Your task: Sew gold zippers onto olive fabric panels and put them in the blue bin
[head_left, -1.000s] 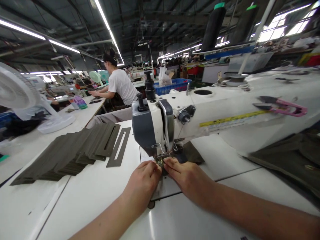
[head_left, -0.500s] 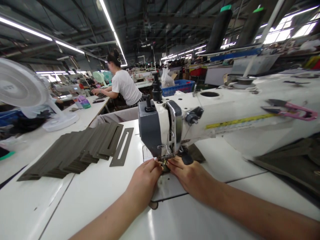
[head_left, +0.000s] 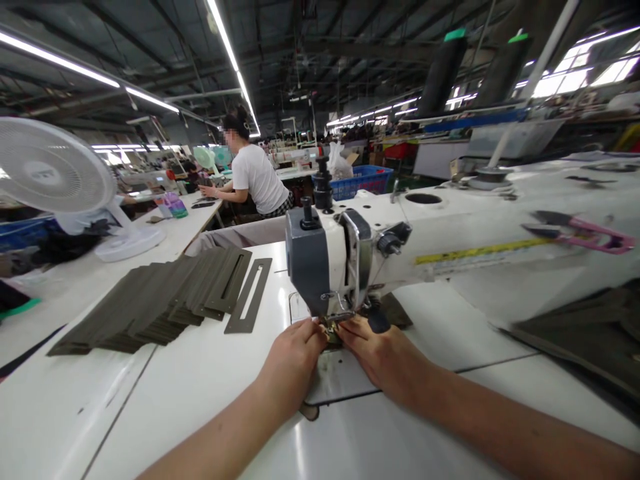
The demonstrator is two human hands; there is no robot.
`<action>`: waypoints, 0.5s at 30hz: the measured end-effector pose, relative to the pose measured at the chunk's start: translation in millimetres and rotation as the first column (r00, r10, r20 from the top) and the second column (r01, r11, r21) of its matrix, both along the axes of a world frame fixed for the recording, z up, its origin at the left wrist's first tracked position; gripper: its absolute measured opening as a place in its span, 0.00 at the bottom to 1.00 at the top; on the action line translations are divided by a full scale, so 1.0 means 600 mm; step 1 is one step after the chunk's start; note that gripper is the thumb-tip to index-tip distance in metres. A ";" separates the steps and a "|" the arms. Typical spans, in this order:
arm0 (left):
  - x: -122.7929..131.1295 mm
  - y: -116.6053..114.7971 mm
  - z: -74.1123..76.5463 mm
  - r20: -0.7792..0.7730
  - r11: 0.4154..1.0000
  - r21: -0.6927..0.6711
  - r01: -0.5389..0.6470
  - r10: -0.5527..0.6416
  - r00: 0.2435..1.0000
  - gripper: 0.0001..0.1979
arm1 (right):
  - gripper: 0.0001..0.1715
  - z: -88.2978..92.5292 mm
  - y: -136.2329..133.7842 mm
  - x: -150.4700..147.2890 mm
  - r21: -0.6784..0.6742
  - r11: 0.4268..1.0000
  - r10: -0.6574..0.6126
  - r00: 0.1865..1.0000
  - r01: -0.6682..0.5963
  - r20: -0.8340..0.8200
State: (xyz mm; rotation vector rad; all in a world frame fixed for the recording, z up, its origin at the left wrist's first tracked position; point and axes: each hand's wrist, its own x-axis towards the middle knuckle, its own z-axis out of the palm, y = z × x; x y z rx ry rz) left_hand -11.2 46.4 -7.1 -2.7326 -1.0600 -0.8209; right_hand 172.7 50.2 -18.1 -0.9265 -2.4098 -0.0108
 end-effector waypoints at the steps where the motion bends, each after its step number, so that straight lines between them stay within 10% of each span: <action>1: 0.000 0.001 -0.002 0.015 1.000 0.005 -0.007 0.007 1.000 0.08 | 0.16 -0.001 0.001 -0.001 -0.006 1.000 -0.004 1.000 0.004 0.004; 11: -0.002 0.003 -0.013 0.128 0.999 0.003 -0.046 0.045 0.991 0.08 | 0.08 0.013 0.001 0.010 -0.105 0.994 -0.027 0.999 0.023 -0.034; 15: -0.008 0.000 -0.001 0.117 0.999 0.011 -0.054 0.052 0.992 0.06 | 0.08 0.023 0.012 0.048 0.087 0.971 -0.234 0.965 0.224 0.118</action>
